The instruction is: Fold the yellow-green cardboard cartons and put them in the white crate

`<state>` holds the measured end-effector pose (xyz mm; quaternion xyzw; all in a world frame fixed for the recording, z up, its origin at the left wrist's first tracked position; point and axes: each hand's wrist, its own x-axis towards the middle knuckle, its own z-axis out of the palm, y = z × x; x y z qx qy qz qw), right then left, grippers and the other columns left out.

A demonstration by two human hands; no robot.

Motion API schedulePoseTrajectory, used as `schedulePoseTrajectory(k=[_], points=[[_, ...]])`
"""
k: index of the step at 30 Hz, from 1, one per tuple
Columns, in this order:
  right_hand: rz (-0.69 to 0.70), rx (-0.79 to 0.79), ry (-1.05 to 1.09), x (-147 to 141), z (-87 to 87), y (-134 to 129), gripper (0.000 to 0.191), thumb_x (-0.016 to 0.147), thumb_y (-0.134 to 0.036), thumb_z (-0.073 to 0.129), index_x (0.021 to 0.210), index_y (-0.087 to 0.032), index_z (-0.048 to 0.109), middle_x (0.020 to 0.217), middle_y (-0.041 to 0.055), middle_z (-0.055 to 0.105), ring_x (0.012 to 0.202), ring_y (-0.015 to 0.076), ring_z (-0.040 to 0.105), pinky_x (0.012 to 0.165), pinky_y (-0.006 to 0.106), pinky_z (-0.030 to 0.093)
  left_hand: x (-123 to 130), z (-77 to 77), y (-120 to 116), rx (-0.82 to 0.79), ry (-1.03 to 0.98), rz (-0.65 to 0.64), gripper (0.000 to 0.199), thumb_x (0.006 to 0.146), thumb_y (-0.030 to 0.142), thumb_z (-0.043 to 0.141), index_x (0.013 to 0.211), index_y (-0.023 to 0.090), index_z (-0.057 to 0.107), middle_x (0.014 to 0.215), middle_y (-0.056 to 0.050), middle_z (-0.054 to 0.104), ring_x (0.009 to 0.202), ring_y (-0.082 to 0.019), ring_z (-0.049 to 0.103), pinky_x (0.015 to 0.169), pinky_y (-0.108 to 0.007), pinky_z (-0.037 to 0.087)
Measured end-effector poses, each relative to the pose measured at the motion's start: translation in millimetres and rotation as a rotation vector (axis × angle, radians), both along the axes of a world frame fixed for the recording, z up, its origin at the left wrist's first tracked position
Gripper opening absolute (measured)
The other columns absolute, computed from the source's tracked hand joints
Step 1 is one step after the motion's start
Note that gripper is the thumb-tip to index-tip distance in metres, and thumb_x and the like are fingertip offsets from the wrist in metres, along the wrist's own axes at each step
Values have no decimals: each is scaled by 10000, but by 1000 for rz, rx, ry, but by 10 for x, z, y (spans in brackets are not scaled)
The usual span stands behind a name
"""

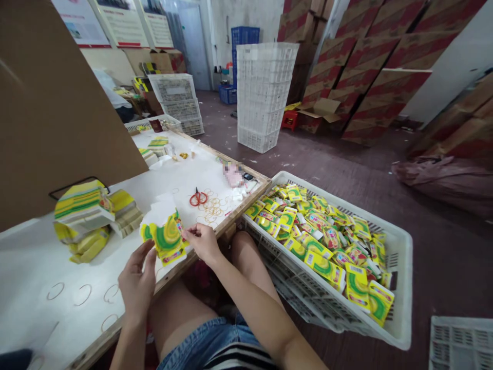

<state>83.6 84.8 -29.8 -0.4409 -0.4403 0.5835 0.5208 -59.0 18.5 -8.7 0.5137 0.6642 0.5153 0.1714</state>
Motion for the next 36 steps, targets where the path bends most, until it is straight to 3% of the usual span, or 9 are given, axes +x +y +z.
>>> schedulePoseTrajectory(k=[3,6,12,19,28,36], points=[[40,-31,131,203,9,-235,374,601,-509,783,746,-193,645,681,9,678,638,170,621,643,297,506,112,51,-4,-100,-381,-283,537,754,614,627,1027,156,698,986,-116,753,988,-293,683,877,-416,536],[21,-58,237,405,32,-418,385,545,-486,841,723,-197,659,686,6,676,648,169,618,665,304,511,309,56,0,-201,-615,-526,646,664,706,651,1022,172,709,896,-115,764,938,-307,698,797,-425,570],[-7,-57,227,629,74,-580,342,543,-473,858,659,-205,679,694,3,684,651,169,611,674,309,518,616,59,-19,-258,-864,-693,604,635,603,746,1063,178,709,955,-128,766,969,-328,697,807,-417,568],[37,-54,142,809,135,-723,343,587,-444,846,806,-203,738,766,27,726,741,205,662,741,343,532,748,21,-30,-286,-870,-670,517,680,510,743,1065,168,705,1028,-143,755,1001,-332,687,797,-408,567],[10,-48,28,872,99,-774,311,642,-438,812,793,-179,732,733,31,729,677,198,665,679,326,533,828,-88,-9,-317,-853,-581,508,698,483,744,1080,156,669,856,-83,772,814,-267,726,689,-353,583],[-84,71,-143,955,44,-767,233,770,-412,703,754,-185,650,680,-1,662,598,160,589,581,271,464,894,-9,-48,-255,-614,-613,542,722,408,737,1182,159,596,1064,-109,737,962,-275,693,796,-358,559]])
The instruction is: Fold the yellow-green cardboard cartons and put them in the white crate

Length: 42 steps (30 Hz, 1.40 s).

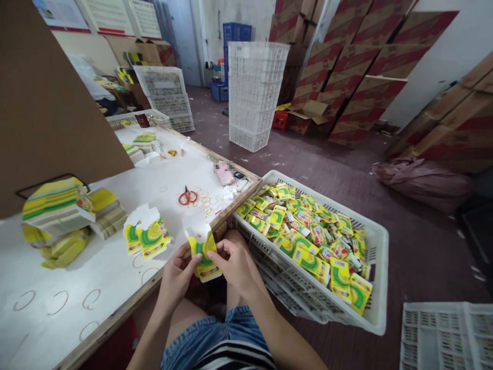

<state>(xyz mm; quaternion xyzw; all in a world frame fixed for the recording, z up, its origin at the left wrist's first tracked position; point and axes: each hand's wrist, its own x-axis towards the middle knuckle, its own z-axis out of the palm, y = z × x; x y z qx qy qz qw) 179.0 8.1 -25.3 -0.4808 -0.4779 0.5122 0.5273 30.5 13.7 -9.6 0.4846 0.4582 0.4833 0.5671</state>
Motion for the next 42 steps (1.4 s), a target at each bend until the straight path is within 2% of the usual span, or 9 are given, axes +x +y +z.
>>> schedulePoseTrajectory(k=[9,15,21,26,29,32,35,38,42], points=[[-61,93,-170,-18,-8,-46,179,808,-324,630,706,-187,574,629,-28,560,565,129,502,542,239,385,82,-94,-22,22,-39,100,392,698,378,749,1006,155,655,878,-61,748,815,-237,696,730,-321,542],[-64,143,-269,0,-23,-34,150,817,-289,602,717,-179,584,617,-34,543,562,121,485,543,230,369,124,-64,-11,61,-73,199,398,695,396,751,983,130,680,927,-86,747,912,-241,681,820,-327,520],[-66,146,-281,-17,-62,-54,168,814,-297,623,699,-184,573,612,-31,547,567,125,499,543,229,385,126,-69,8,23,-64,220,336,746,401,699,946,135,656,776,-42,730,704,-202,680,683,-309,543],[-71,129,-190,22,-48,-70,138,827,-297,639,898,-186,597,775,13,649,639,145,594,582,235,461,105,-93,-12,95,-21,150,464,759,324,705,1149,183,497,902,-56,726,866,-206,695,786,-309,536],[-13,180,-76,92,2,-82,429,831,-287,651,1229,-228,504,1004,51,659,724,149,636,626,245,498,48,-43,-54,90,-5,24,602,821,312,655,1318,223,327,962,-73,725,894,-206,697,780,-318,539],[106,204,4,178,67,-93,540,858,-306,635,1354,-264,426,1056,55,638,801,156,641,678,259,506,-43,34,-85,73,-11,-184,674,864,312,613,1418,243,236,1070,-104,708,963,-222,683,808,-339,538],[208,190,29,260,117,-103,394,871,-344,626,1237,-231,534,910,25,635,777,156,622,655,249,476,-128,90,-105,39,-28,-354,591,876,303,607,1386,235,317,1127,-113,689,1021,-236,663,841,-339,528],[223,187,-55,328,137,-123,211,893,-386,591,942,-185,629,710,-13,570,612,119,531,554,226,399,-155,105,-138,-3,-42,-448,436,858,288,638,1237,217,434,1058,-97,708,957,-226,680,798,-307,529],[169,229,-199,362,114,-149,320,922,-402,535,717,-170,615,642,-6,548,579,119,482,545,241,371,-90,96,-184,-45,-61,-466,394,838,280,667,1158,220,445,962,-71,724,844,-196,696,715,-262,524]])
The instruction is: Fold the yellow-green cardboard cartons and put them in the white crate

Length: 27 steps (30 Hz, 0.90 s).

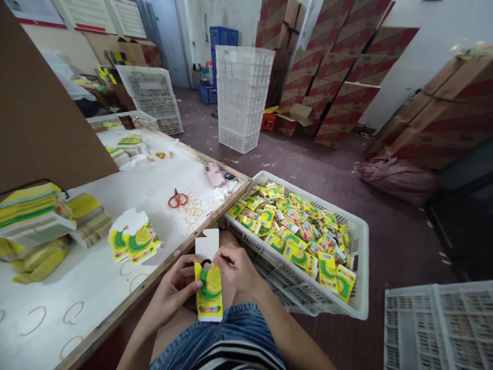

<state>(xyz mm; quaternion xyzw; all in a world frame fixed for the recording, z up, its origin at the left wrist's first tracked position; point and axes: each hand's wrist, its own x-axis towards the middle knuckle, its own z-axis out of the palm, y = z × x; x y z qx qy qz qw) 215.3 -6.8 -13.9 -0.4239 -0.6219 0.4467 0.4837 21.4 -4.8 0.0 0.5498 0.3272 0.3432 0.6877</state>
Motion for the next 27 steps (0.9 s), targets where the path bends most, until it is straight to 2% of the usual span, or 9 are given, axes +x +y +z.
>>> schedulePoseTrajectory(k=[3,5,8,10,12,15,19,23,27], points=[[-91,-8,88,-14,-39,0,240,902,-397,574,1029,-199,625,764,12,627,693,157,582,636,264,448,71,-11,3,-39,-52,29,706,827,293,679,1380,277,241,1008,-70,720,875,-214,701,741,-301,541],[-114,-30,146,-11,-51,4,385,895,-400,589,1240,-236,540,835,19,658,748,173,625,678,285,481,103,-26,21,-46,-52,20,761,824,313,678,1418,272,205,1033,-83,715,899,-230,700,750,-319,548],[-139,56,57,51,-22,-5,330,904,-468,555,1097,-231,682,949,68,667,900,212,632,795,338,490,127,-62,43,4,19,23,531,837,331,653,1298,199,426,1062,-113,704,902,-233,691,735,-301,543],[-138,105,-4,114,22,-27,402,903,-532,517,968,-210,748,1009,98,653,978,238,603,847,362,476,142,-90,45,61,91,67,453,846,331,635,1248,178,491,1090,-122,694,852,-215,690,704,-287,540],[-100,31,-24,161,65,-53,410,884,-532,546,1037,-200,732,974,90,661,914,228,606,788,347,488,170,-112,35,114,167,118,448,853,322,618,1262,178,504,1100,-117,691,809,-199,686,696,-285,541],[-64,-153,-79,168,102,-75,351,828,-369,650,1142,-211,637,775,8,668,669,161,590,604,263,454,232,-117,13,146,190,127,458,861,288,594,1300,195,500,1118,-107,691,904,-219,682,789,-321,545],[-151,-191,-184,115,78,-60,232,772,-212,643,999,-212,593,531,-91,526,452,104,453,468,214,312,283,-90,19,73,80,66,462,855,282,601,1299,202,498,1148,-120,692,1031,-252,662,881,-368,527],[-200,-152,-168,103,16,-66,279,761,-249,684,1020,-207,588,451,-120,439,408,100,400,448,215,283,282,-52,51,-31,-7,104,488,805,305,674,1247,184,503,1064,-125,728,924,-251,702,788,-342,553],[-256,-62,-145,131,-18,-116,173,828,-341,648,923,-198,669,621,-28,595,539,126,509,514,238,372,343,-36,53,-82,-27,87,495,763,301,721,1198,165,530,983,-122,751,874,-254,715,750,-334,566]])
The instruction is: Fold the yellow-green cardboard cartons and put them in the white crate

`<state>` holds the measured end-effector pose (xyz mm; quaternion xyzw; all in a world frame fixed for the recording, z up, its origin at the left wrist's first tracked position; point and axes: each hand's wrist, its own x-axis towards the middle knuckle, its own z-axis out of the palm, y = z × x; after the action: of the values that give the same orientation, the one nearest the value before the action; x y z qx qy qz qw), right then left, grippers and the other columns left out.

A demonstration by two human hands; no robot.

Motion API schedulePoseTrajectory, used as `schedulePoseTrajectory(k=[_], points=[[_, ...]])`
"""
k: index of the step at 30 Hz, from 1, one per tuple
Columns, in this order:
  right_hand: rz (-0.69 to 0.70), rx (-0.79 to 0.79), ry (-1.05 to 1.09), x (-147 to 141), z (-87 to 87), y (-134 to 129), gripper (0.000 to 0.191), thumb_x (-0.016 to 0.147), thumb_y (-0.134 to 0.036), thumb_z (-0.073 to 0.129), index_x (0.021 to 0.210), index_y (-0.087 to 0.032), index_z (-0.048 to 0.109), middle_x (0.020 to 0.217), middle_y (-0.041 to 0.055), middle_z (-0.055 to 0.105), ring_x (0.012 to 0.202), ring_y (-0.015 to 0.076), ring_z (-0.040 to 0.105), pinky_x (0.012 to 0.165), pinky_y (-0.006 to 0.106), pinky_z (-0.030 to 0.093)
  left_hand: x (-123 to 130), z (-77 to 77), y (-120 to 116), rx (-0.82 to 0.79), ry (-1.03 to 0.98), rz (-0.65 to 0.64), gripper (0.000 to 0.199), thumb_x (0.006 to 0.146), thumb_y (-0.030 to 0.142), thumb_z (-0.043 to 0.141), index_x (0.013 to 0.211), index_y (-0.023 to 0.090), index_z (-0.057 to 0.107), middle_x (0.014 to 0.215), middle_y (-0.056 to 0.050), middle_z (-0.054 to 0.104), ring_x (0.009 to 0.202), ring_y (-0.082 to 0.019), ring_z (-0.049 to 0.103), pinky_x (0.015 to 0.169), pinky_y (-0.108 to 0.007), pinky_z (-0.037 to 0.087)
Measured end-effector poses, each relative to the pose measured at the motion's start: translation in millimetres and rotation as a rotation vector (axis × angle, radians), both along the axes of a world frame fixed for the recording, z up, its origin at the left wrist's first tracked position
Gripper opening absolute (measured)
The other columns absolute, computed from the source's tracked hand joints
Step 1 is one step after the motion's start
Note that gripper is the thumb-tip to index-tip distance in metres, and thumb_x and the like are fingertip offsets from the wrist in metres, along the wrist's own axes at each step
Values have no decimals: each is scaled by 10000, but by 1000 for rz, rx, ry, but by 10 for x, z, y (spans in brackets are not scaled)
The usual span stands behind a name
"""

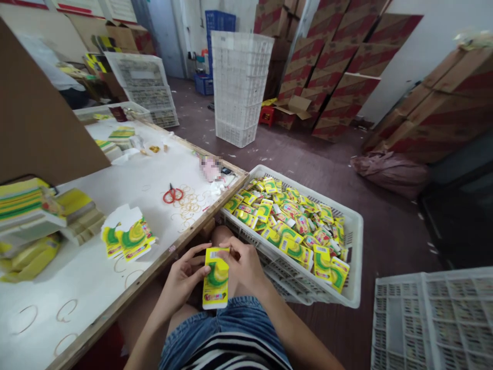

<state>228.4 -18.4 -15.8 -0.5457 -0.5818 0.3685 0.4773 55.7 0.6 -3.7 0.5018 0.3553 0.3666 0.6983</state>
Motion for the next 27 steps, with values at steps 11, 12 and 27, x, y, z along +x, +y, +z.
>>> schedulePoseTrajectory(k=[11,12,27], points=[[-771,-27,700,991,-452,-8,457,621,-593,733,803,-231,522,668,-23,626,548,147,590,514,272,458,-112,-49,229,543,439,404,490,835,398,617,1286,230,522,1318,-122,597,1244,-293,550,1093,-486,394],[-778,-39,716,1014,-488,-19,467,589,-583,753,786,-233,515,682,-14,636,550,151,594,510,275,458,-192,3,263,629,545,492,486,837,400,616,1288,238,532,1307,-112,602,1232,-303,555,1090,-495,394],[-257,-209,801,-254,-278,384,368,583,-478,784,723,-164,654,601,-3,651,478,88,481,503,233,368,-1297,-152,786,704,1237,561,360,676,563,669,868,260,641,1091,-50,727,1157,-438,586,912,-647,475]])
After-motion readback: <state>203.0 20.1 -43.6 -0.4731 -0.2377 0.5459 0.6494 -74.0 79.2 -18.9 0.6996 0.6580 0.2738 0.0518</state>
